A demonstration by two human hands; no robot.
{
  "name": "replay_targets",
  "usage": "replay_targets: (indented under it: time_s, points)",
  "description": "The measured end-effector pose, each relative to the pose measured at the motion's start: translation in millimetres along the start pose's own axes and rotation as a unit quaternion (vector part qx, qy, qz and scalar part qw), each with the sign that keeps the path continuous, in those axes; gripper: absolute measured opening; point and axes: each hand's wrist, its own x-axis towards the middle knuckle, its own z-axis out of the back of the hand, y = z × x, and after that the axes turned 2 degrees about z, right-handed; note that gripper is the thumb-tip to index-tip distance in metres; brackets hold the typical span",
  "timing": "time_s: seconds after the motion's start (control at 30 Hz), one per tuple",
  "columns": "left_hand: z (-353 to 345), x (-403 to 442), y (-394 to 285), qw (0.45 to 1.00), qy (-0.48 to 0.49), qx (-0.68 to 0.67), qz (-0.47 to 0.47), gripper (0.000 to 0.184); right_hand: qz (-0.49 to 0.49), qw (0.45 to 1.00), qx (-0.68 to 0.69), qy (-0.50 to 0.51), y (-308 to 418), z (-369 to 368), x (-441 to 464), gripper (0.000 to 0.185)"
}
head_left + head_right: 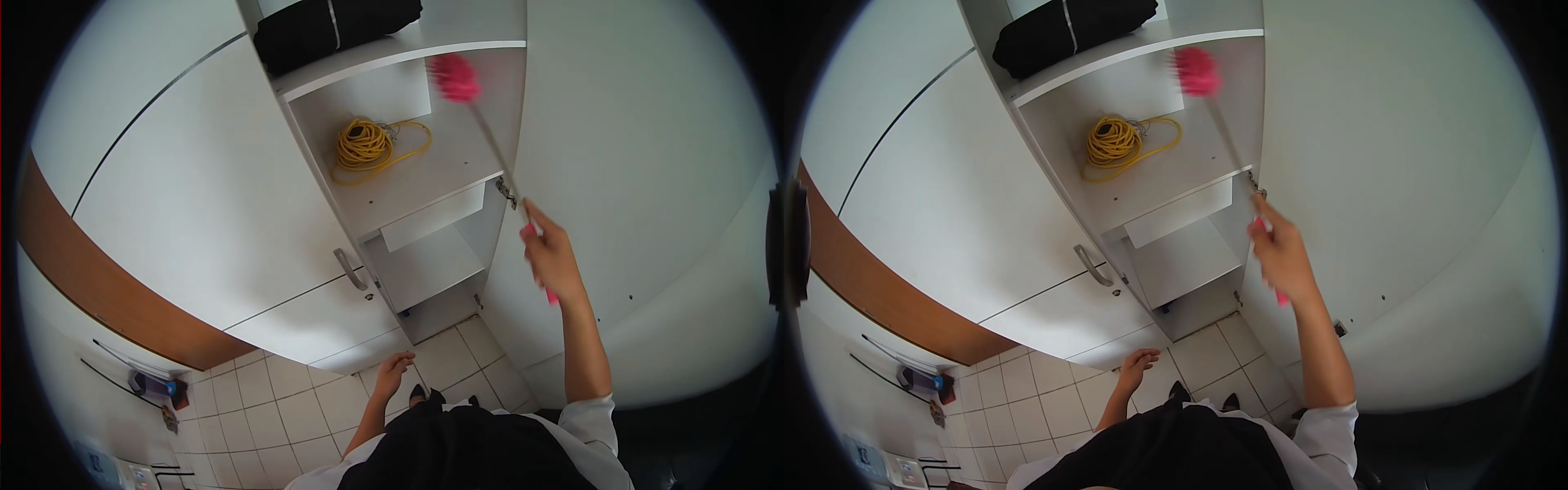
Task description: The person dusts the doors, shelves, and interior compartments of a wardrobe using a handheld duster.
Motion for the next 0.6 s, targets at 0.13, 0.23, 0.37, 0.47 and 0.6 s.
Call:
replay_targets:
  time_s: [0.13,0.23,0.37,0.47,0.6]
  points:
    - [-3,-6,-1,1.0,0.005,0.013,-0.007,0.023,0.124,0.926,-0.352,-0.05,-87,-19,99,0.047]
    - [-1,-10,1,1.0,0.002,0.007,-0.007,0.023,0.025,0.886,-0.464,-0.004,-113,-55,145,0.05]
    - [2,-22,-5,1.0,-0.002,-0.021,0.015,0.023,0.045,0.889,-0.456,0.021,-133,-66,162,0.051]
    - [-9,-23,-55,0.996,0.046,-0.075,-0.02,0.024,0.033,0.881,-0.469,0.056,-110,-47,122,0.051]
    - [-18,37,-151,0.964,-0.004,0.088,-0.252,0.024,0.002,0.878,-0.462,0.127,-68,-26,11,0.053]
